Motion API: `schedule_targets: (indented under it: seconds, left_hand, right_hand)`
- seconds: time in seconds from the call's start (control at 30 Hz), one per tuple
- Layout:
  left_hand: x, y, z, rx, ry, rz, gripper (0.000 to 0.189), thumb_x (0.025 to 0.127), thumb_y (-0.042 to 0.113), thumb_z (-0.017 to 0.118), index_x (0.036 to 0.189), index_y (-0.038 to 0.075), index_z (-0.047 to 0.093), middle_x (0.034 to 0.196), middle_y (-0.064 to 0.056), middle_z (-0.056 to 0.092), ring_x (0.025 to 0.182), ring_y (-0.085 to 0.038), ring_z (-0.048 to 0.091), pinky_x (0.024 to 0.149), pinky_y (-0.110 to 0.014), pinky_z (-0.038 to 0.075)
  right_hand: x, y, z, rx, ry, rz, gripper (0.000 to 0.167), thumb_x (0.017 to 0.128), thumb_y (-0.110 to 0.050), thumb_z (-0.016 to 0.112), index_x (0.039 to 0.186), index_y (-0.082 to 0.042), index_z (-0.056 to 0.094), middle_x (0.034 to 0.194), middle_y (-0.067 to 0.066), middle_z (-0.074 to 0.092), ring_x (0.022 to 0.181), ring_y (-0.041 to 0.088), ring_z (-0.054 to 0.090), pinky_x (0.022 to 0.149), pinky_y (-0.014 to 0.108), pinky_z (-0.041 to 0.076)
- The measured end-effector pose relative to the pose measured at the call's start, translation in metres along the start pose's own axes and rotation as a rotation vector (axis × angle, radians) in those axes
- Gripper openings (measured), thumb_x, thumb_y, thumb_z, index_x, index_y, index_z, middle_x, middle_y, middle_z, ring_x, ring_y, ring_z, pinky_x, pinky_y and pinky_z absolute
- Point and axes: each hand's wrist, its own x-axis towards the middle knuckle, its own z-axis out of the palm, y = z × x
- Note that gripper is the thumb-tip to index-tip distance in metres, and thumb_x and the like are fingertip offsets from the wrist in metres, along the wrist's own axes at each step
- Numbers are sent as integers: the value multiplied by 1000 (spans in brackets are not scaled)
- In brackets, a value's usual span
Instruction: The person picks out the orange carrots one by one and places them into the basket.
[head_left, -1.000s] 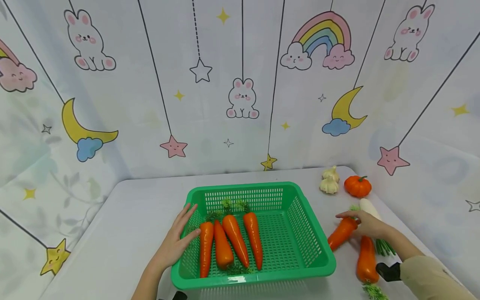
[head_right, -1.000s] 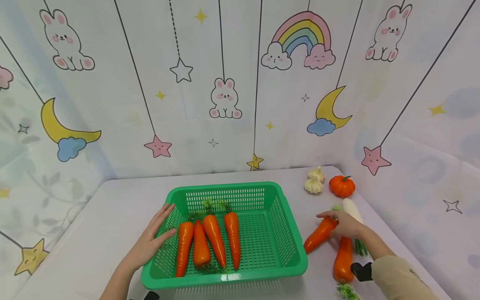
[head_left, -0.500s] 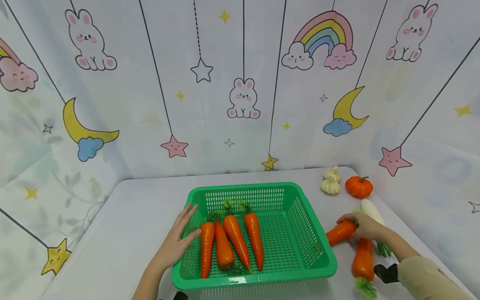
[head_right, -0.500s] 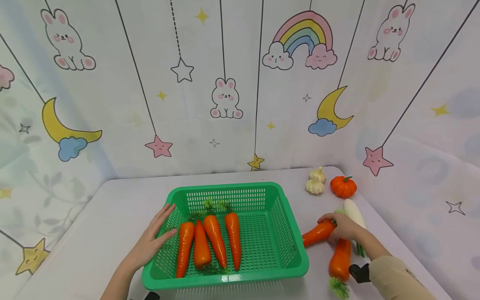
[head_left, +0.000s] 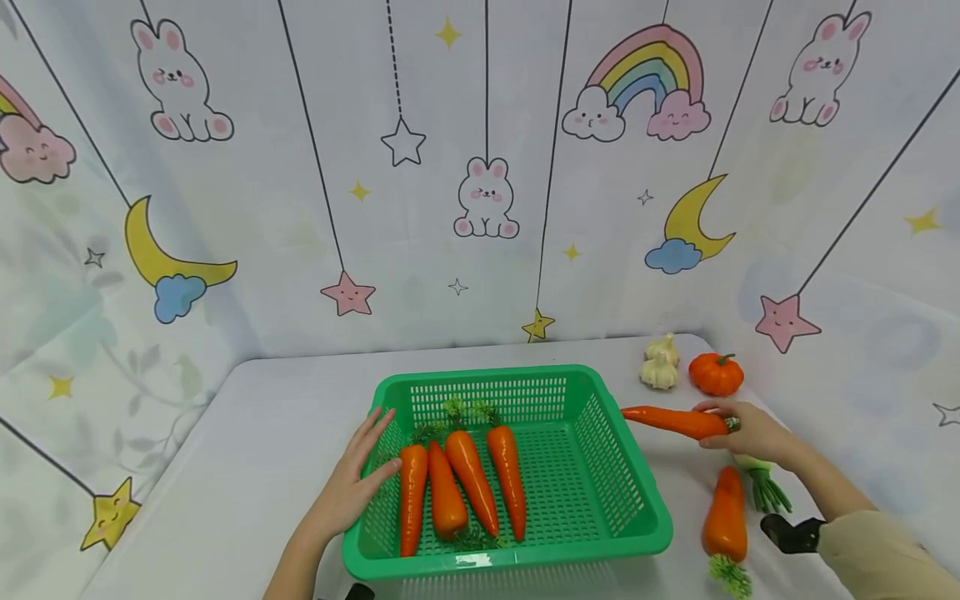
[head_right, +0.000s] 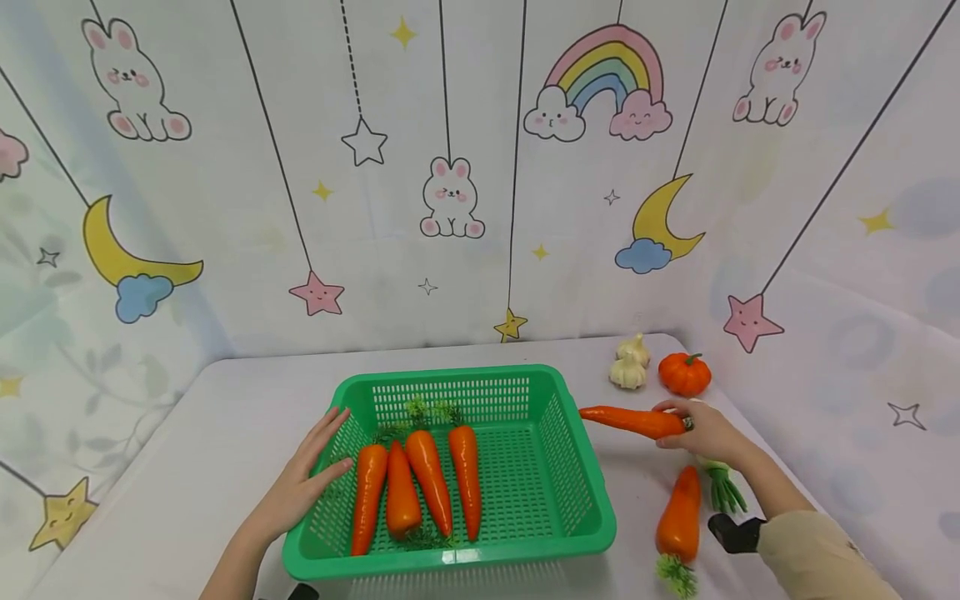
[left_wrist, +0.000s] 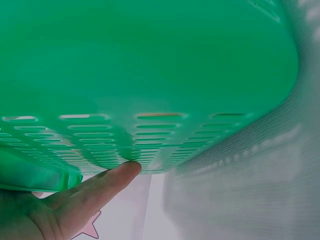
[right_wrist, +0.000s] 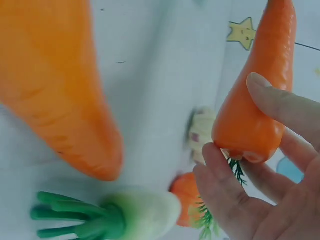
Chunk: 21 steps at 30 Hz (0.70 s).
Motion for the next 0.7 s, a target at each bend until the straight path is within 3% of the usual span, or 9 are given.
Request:
schedule_targets:
  seconds: [0.2, 0.5, 0.7]
  left_hand:
    - [1, 0, 0, 0, 0, 3, 61, 91, 21, 55, 145, 11, 27, 151, -15, 12, 134, -43, 11, 92, -72, 17]
    - [1, 0, 0, 5, -1, 4, 61, 91, 19, 55, 145, 11, 27, 151, -16, 11, 134, -43, 11, 91, -73, 17]
    - [0, 0, 0, 1, -4, -1, 61, 91, 19, 54, 145, 12, 27, 151, -15, 11, 134, -43, 11, 91, -73, 17]
  right_hand:
    - [-6, -9, -12, -17, 17, -2, 53, 80, -26, 70, 120, 4, 50, 107, 30, 54, 83, 28, 54, 61, 36, 51]
    - [-10, -39, -20, -112, 104, -31, 58, 76, -32, 73, 119, 4, 55, 99, 18, 60, 85, 29, 51, 61, 33, 45]
    - [-5, -64, -21, -83, 125, -48, 61, 74, -33, 75, 119, 3, 57, 93, 10, 60, 76, 22, 49, 56, 29, 40]
